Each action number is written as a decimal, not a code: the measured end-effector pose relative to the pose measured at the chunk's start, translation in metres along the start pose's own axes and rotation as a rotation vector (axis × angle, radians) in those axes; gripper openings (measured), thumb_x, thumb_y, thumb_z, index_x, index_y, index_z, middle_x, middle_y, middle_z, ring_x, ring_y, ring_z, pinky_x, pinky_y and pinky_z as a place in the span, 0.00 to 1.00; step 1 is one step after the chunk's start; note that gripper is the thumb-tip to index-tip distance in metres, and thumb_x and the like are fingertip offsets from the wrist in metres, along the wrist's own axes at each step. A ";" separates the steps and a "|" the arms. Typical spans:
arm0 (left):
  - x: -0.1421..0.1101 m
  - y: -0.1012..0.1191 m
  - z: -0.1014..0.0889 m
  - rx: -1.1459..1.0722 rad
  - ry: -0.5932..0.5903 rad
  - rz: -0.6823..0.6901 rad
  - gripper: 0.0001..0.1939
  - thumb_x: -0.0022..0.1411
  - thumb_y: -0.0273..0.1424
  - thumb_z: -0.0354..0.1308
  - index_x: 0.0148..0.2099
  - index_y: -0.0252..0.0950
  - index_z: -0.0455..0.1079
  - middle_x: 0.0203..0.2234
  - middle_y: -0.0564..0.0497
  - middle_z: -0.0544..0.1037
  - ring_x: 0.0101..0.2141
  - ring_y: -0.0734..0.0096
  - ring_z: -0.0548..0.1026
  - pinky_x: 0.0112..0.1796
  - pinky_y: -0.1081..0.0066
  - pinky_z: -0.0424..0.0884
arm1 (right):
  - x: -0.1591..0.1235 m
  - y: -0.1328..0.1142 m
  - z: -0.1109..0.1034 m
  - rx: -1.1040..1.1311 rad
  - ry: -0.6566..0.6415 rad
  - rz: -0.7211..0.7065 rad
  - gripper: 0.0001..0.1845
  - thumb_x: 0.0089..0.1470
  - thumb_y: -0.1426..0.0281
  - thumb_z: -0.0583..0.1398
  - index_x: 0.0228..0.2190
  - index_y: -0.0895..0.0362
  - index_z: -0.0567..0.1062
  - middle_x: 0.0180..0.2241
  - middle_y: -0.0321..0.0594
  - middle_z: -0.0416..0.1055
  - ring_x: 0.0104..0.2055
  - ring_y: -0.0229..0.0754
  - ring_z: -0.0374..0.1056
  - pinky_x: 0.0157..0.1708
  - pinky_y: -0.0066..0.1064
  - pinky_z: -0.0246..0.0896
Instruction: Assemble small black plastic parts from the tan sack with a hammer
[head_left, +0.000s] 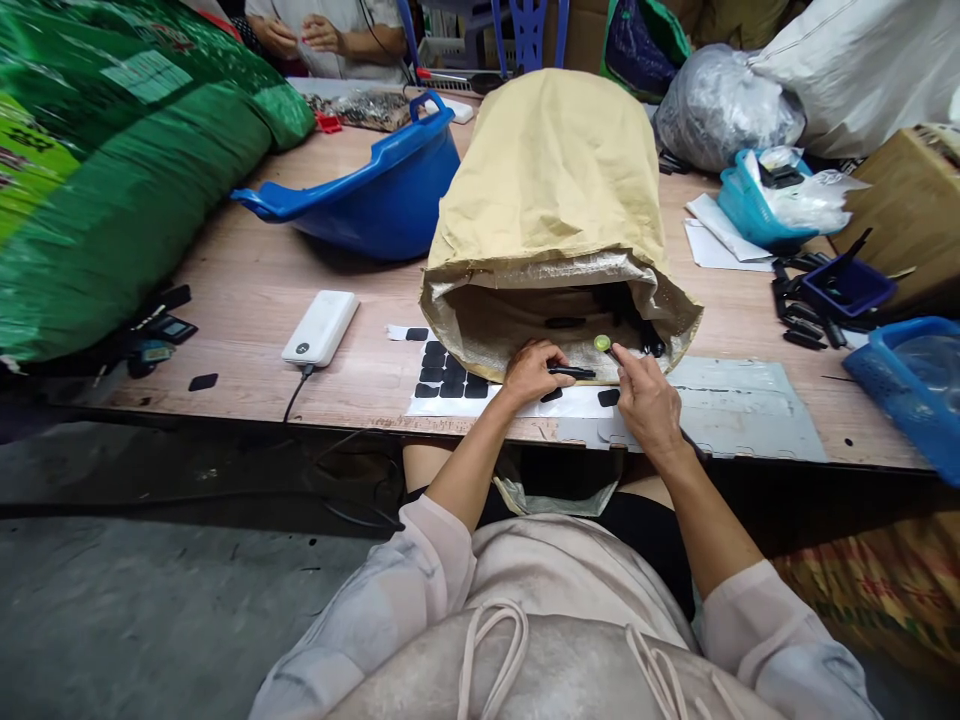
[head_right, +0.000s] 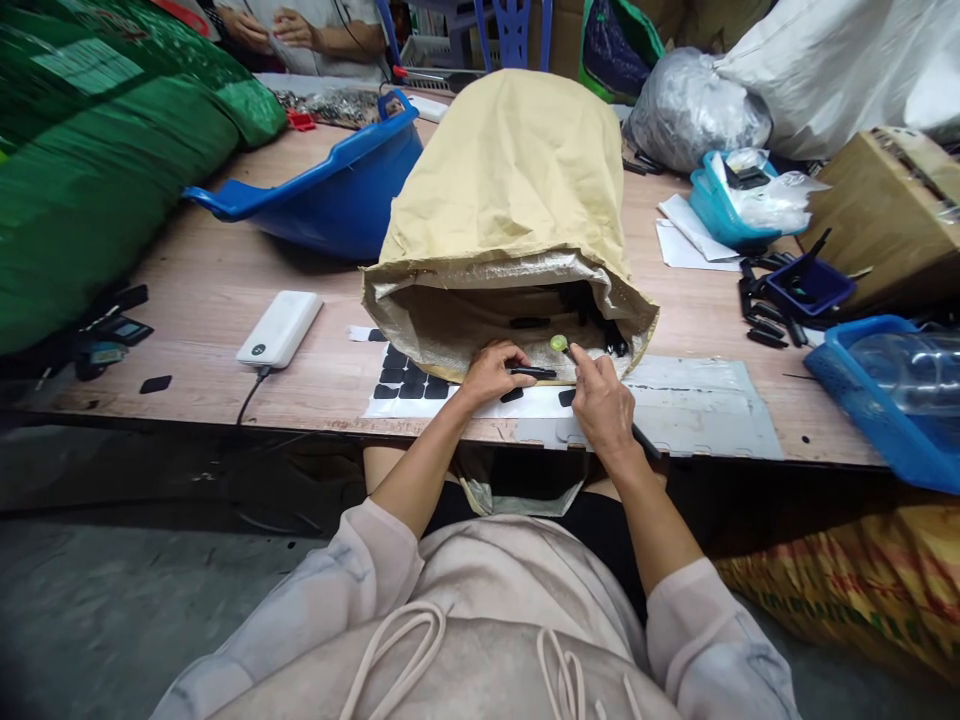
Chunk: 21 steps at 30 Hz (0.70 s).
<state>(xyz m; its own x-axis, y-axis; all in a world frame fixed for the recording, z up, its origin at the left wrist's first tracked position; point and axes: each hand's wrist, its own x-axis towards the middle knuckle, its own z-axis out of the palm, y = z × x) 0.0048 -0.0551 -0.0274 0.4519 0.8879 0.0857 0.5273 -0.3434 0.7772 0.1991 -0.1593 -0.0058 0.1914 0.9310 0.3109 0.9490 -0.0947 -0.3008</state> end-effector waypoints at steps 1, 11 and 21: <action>0.000 0.000 0.000 0.013 0.000 -0.001 0.09 0.50 0.28 0.74 0.34 0.38 0.78 0.33 0.53 0.78 0.41 0.62 0.74 0.44 0.66 0.69 | 0.004 0.005 0.003 -0.053 0.006 0.005 0.24 0.68 0.69 0.52 0.61 0.48 0.75 0.40 0.43 0.72 0.38 0.44 0.66 0.35 0.32 0.57; 0.000 -0.005 -0.001 0.014 -0.011 0.071 0.08 0.53 0.31 0.72 0.35 0.39 0.77 0.32 0.52 0.76 0.41 0.61 0.72 0.44 0.65 0.68 | 0.002 0.015 0.025 -0.206 0.080 -0.041 0.22 0.65 0.71 0.55 0.56 0.47 0.79 0.40 0.45 0.69 0.40 0.46 0.58 0.37 0.36 0.47; -0.092 0.034 0.001 -0.678 -0.807 0.069 0.15 0.61 0.39 0.69 0.44 0.35 0.77 0.35 0.50 0.79 0.35 0.69 0.74 0.39 0.71 0.69 | 0.004 0.013 0.022 -0.224 0.029 -0.023 0.23 0.65 0.71 0.55 0.58 0.49 0.76 0.42 0.46 0.67 0.42 0.47 0.56 0.38 0.37 0.47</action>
<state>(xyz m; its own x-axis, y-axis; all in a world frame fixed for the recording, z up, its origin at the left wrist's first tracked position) -0.0180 -0.1487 -0.0088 0.9416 0.3205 -0.1034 0.0822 0.0789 0.9935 0.2070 -0.1491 -0.0284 0.1729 0.9238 0.3417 0.9845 -0.1523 -0.0866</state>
